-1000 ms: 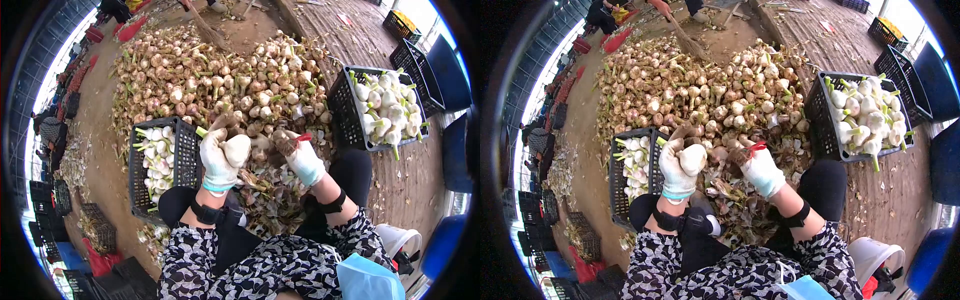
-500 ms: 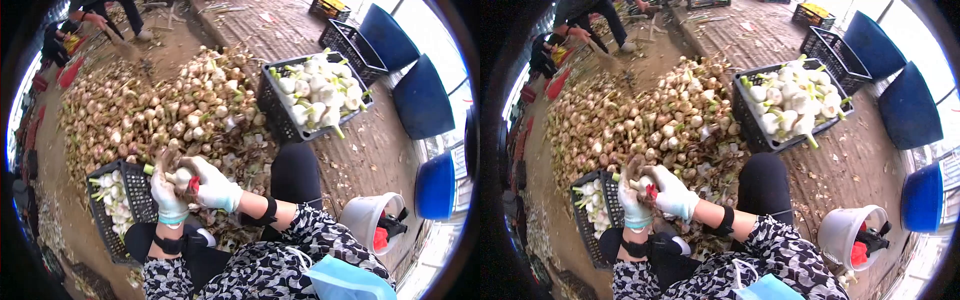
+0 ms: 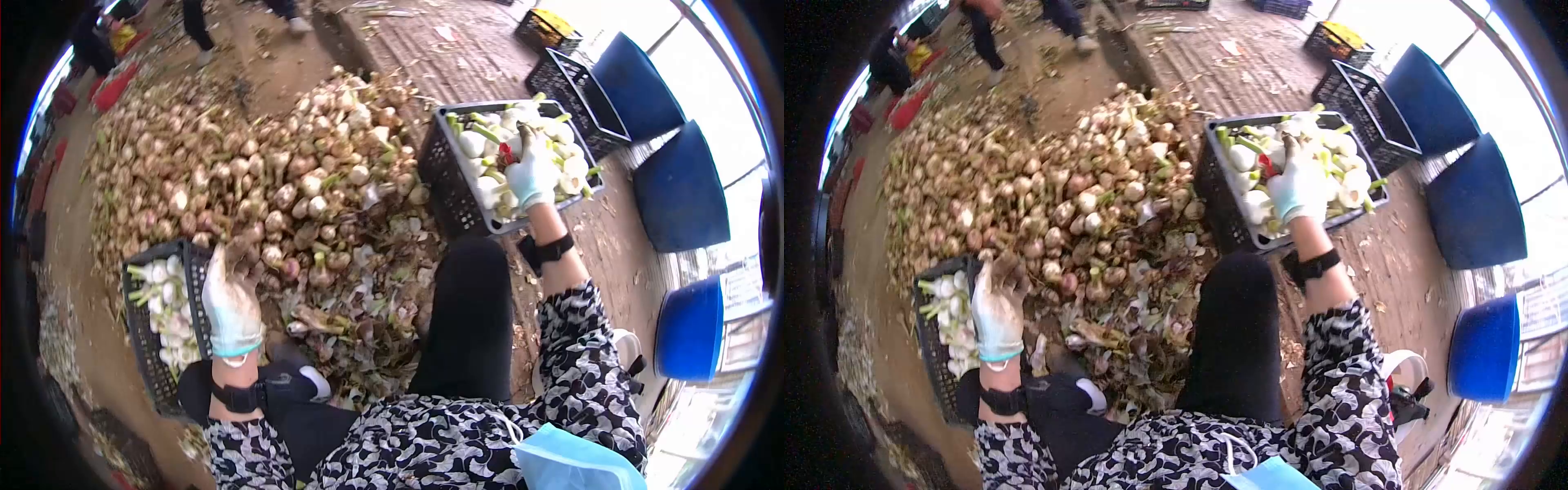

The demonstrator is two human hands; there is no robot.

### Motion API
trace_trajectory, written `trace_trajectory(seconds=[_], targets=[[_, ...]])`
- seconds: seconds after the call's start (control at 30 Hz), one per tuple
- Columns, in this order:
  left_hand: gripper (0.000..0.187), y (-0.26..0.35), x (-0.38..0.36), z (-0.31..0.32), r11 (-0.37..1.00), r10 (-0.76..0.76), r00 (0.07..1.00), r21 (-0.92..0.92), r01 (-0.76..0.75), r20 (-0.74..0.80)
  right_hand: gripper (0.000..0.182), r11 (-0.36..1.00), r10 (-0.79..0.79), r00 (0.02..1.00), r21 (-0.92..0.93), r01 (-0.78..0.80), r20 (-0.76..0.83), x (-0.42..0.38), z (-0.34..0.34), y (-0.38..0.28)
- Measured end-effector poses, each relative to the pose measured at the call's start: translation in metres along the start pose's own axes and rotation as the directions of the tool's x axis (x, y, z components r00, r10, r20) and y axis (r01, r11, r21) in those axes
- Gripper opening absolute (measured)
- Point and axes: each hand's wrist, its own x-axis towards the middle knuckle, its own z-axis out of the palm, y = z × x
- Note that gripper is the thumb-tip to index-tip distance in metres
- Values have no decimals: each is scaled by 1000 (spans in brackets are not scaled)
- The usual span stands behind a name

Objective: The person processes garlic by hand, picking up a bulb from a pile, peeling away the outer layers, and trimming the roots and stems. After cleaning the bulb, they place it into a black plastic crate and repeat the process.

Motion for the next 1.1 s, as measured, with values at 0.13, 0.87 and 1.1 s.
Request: trace_trajectory(seconds=[0.13,0.87,1.1], targets=[[34,14,-4,-6,998,35,999,-44,-34,11,57,868,23,946,-476,140,322,17,35,3],[39,-3,17,-13,976,-55,991,204,79,-120,12,200,-411,596,706,-680,690,-60,143,-227],[44,-25,-4,13,915,-321,792,-46,401,519,38,214,-708,702,971,107,78,-98,7,-183]])
